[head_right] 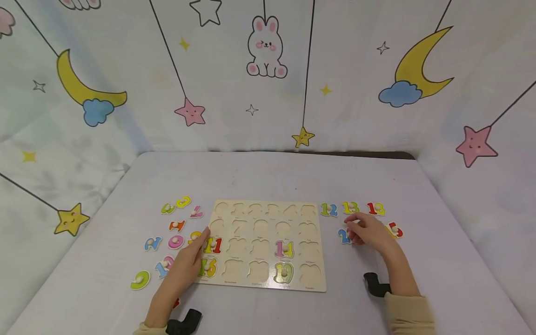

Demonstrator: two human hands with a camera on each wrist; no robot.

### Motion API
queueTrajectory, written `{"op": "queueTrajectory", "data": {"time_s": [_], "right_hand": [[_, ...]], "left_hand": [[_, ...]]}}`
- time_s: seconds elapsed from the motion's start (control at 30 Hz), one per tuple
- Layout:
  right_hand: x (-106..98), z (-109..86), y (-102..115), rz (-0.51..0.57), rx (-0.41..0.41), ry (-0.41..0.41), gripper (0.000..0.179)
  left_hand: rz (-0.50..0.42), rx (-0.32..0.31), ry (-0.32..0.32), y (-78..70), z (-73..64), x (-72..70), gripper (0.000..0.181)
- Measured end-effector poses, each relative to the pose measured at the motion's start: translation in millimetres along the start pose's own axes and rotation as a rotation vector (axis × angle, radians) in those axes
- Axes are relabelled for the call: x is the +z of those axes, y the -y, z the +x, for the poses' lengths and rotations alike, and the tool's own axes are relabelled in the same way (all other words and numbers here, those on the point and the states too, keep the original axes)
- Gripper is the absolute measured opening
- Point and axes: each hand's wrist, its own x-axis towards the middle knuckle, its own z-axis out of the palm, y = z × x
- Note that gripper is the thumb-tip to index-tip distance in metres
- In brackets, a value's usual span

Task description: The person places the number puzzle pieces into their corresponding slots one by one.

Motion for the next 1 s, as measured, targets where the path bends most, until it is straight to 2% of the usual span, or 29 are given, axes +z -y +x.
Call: {"op": "queueTrajectory", "data": {"time_s": [0.1, 0.23, 0.4, 0.57, 0.67, 0.8, 0.87, 1.0], "right_hand": [[-2.3, -0.7, -14.6, 0.031, 0.039, 0.02, 0.028], [-3.6, -0.8, -20.3, 0.058, 0.03, 0.053, 0.024], [-1.5, 1.1, -18.4, -0.022, 0.008, 0.057, 0.019], [-0.2, 0.9, -18.6, -0.06, 0.033, 0.018, 0.017], [0.6, -2.8, -13.4, -0.016, 0.032, 0.001, 0.02], [8.2, -12.2, 3.3, 0.098, -0.006, 0.01, 0.025], [16.6, -17.0, 11.3, 0.145, -0.026, 0.042, 0.026], [39.5, -24.5, 20.8, 0.213, -0.051, 0.164, 0.024]], "left_hand": [[-0.004, 0.0, 0.004, 0.3, 0.0, 0.7, 0.048], [0.011, 0.012, -0.007, 1.2, 0.2, 1.4, 0.05], [0.024, 0.02, -0.022, 0.7, -0.2, 1.1, 0.051], [0.02, 0.009, -0.011, 0.6, -0.6, 1.4, 0.05], [0.019, 0.014, -0.007, 0.3, -1.1, 1.7, 0.05], [0.023, 0.01, -0.009, -0.7, -1.4, 1.0, 0.051], [0.024, -0.001, -0.006, -1.0, -1.2, 0.6, 0.052], [0.023, -0.012, 0.001, -0.9, 0.2, 0.0, 0.052]]}}
